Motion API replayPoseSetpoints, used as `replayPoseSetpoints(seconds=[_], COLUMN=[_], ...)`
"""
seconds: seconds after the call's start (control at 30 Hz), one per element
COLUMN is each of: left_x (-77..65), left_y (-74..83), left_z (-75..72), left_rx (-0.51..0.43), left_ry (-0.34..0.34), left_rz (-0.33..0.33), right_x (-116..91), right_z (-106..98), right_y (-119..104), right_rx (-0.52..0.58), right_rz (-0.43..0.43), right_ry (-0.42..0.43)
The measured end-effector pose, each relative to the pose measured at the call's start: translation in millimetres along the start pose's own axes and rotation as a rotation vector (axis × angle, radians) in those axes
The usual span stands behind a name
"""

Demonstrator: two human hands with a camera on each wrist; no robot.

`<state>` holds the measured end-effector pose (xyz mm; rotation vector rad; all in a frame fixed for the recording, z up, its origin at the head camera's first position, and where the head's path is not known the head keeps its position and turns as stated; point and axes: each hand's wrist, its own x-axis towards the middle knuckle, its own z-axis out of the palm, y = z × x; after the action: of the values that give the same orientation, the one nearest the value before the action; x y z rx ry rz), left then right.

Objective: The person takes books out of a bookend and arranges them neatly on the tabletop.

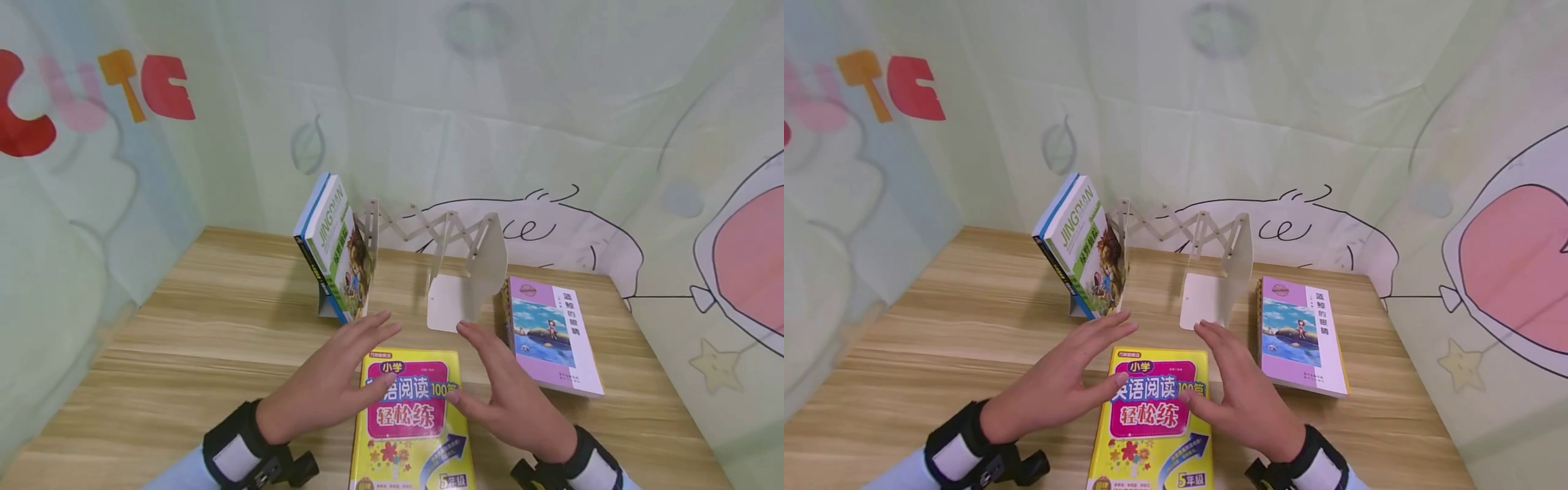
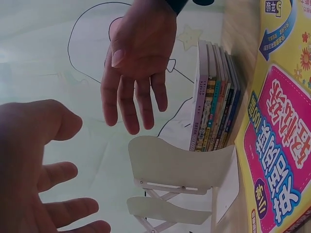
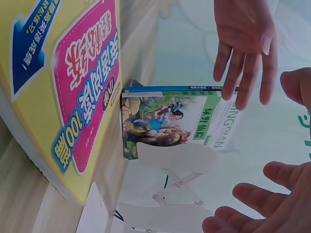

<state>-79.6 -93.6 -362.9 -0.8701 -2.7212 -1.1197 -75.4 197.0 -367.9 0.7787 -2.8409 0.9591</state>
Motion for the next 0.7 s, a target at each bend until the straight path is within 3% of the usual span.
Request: replayPoseSetpoints(seconds=[0.2,0.5,0.6,0.7], left_x=[7.5,46.2,62.5,73.9], left_y=[-0.8,-14.7,-21.8,-29.2], left_z=[-13.3,-69.8,-87.0,-96.9], left_rx=[0.082,0.32,0.442,0.551], left_ry=[0.047,0.241,0.285,0.289], left_rz=[0.044,0.164,0.162,0.106], right_x=[-2,-6,-6,-7], right_z=[2,6,6,6], right_y=[0,3,4,5], right_rx=[0.031,0.039,0.04,0.045], right_rz=[0.048,0.019,0.028,0.031], right_ry=[-0.022,-0.013,-0.016,-0.019])
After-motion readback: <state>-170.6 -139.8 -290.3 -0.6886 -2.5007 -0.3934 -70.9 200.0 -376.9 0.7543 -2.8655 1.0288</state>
